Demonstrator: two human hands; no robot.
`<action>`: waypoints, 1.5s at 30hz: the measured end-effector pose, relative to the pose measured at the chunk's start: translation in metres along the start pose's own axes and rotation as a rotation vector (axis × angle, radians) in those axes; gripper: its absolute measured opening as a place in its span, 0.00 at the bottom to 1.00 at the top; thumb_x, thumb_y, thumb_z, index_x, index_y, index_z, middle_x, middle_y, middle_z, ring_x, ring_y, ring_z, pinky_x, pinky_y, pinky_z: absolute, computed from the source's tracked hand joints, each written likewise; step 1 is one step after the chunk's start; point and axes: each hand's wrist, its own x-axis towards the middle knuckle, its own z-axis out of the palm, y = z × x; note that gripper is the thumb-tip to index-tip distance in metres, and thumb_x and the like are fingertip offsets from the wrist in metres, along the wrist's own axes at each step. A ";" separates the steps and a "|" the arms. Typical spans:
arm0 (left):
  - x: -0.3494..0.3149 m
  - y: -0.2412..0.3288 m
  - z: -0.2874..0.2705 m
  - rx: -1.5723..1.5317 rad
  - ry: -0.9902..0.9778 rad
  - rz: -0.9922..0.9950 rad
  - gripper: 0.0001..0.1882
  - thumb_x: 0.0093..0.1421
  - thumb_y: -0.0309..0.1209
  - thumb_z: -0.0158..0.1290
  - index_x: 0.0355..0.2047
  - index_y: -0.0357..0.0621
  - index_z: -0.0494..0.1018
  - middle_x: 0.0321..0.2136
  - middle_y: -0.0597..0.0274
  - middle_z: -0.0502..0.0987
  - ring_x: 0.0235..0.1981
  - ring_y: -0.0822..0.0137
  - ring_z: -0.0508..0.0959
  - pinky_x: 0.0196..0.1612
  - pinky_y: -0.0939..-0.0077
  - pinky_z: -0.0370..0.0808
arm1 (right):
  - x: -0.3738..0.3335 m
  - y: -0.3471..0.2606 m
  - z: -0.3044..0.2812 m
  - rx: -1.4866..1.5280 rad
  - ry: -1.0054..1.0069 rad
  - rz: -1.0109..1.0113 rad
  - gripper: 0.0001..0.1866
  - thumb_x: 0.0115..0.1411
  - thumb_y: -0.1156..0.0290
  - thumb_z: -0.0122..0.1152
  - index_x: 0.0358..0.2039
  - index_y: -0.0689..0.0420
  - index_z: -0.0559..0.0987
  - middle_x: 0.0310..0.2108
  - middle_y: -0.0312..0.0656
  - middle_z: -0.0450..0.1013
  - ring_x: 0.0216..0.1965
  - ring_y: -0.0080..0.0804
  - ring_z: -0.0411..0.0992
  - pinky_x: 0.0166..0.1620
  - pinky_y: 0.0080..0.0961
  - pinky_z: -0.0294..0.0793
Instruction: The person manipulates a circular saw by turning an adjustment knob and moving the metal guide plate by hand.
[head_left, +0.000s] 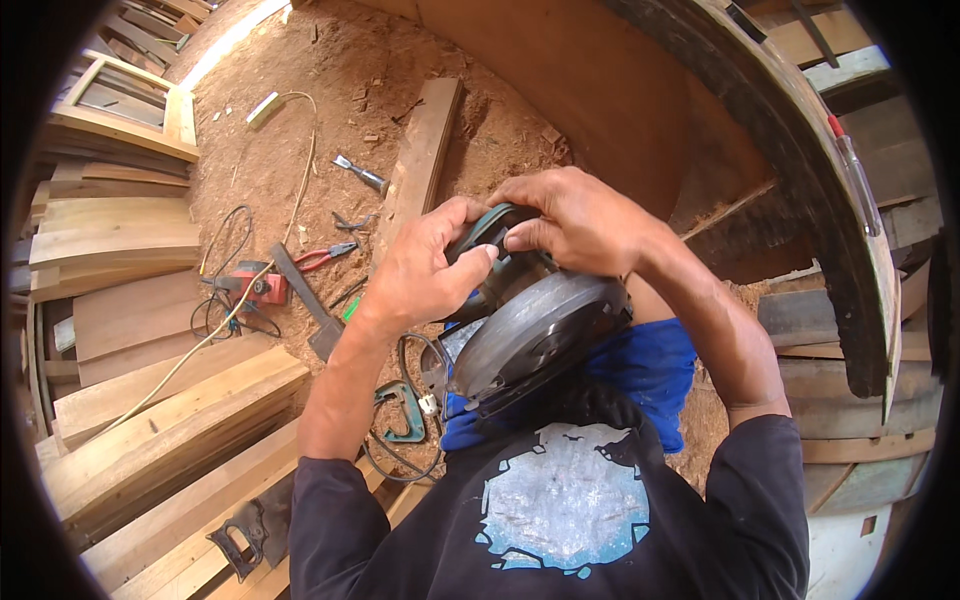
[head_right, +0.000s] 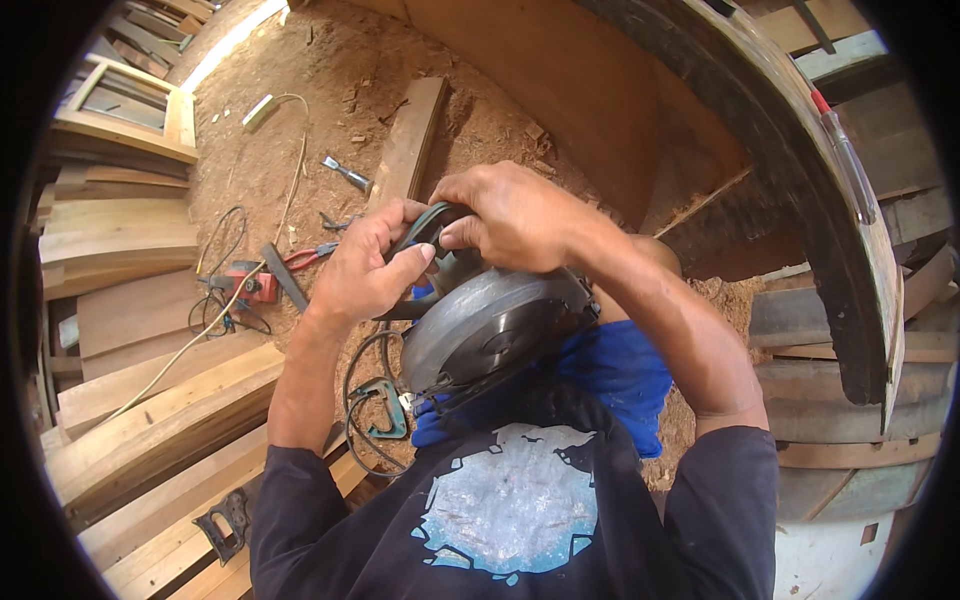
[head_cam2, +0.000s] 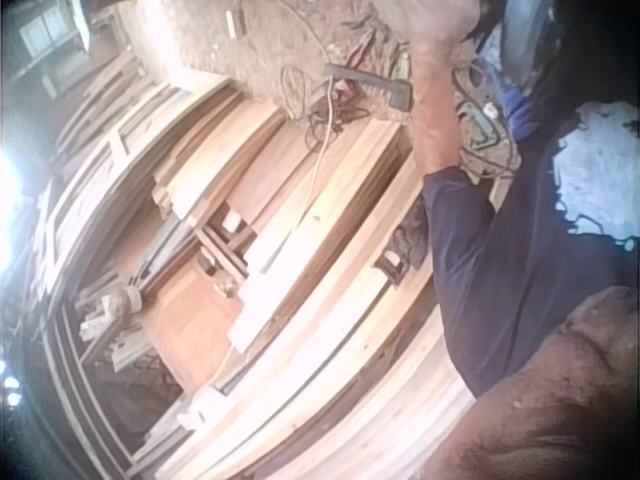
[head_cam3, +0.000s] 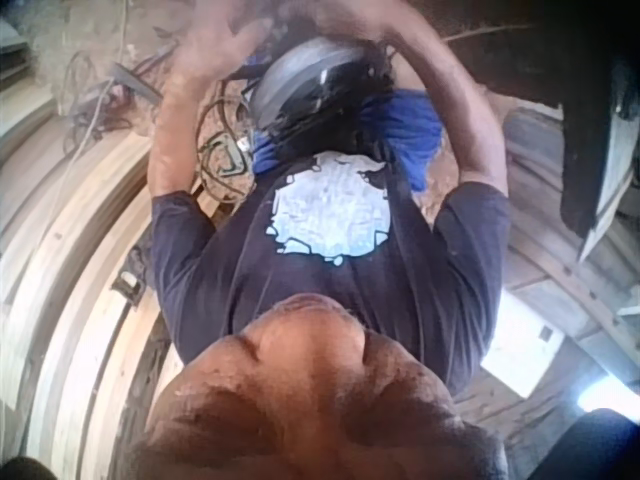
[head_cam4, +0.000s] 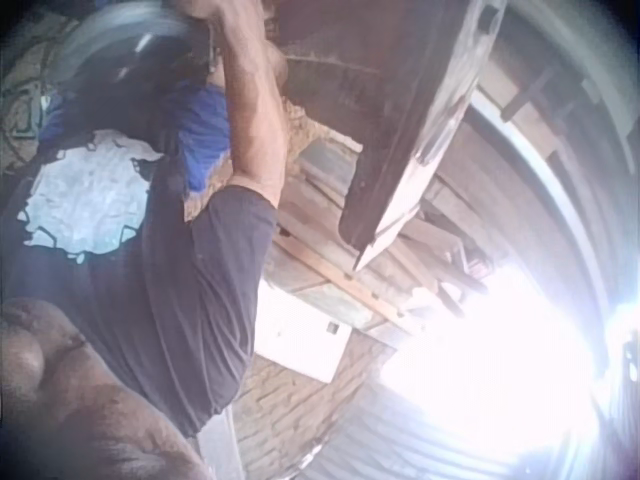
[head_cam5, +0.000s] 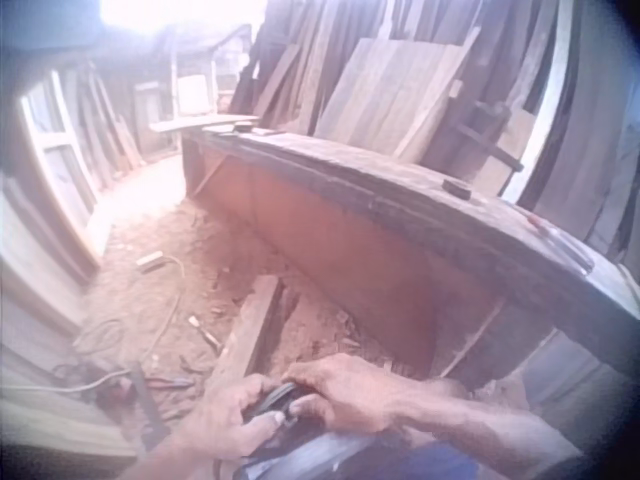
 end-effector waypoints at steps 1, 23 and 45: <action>0.000 -0.003 0.000 0.069 0.014 0.063 0.17 0.67 0.29 0.62 0.53 0.35 0.76 0.38 0.61 0.82 0.38 0.74 0.79 0.42 0.75 0.77 | -0.002 -0.001 0.003 -0.095 0.059 -0.052 0.16 0.63 0.67 0.71 0.47 0.64 0.86 0.36 0.58 0.83 0.41 0.58 0.82 0.45 0.47 0.78; 0.002 0.009 -0.001 0.083 -0.013 -0.045 0.19 0.65 0.29 0.62 0.54 0.35 0.77 0.40 0.62 0.82 0.41 0.73 0.81 0.47 0.74 0.78 | -0.020 0.040 0.002 0.389 -0.065 -0.032 0.24 0.67 0.72 0.68 0.62 0.63 0.80 0.51 0.48 0.83 0.52 0.35 0.79 0.58 0.35 0.77; -0.005 0.026 0.023 0.493 -0.015 0.068 0.25 0.63 0.29 0.66 0.59 0.35 0.75 0.45 0.49 0.82 0.44 0.56 0.84 0.51 0.65 0.79 | -0.033 0.020 0.011 0.038 0.037 0.022 0.17 0.64 0.69 0.68 0.50 0.63 0.79 0.41 0.59 0.81 0.46 0.66 0.78 0.46 0.54 0.77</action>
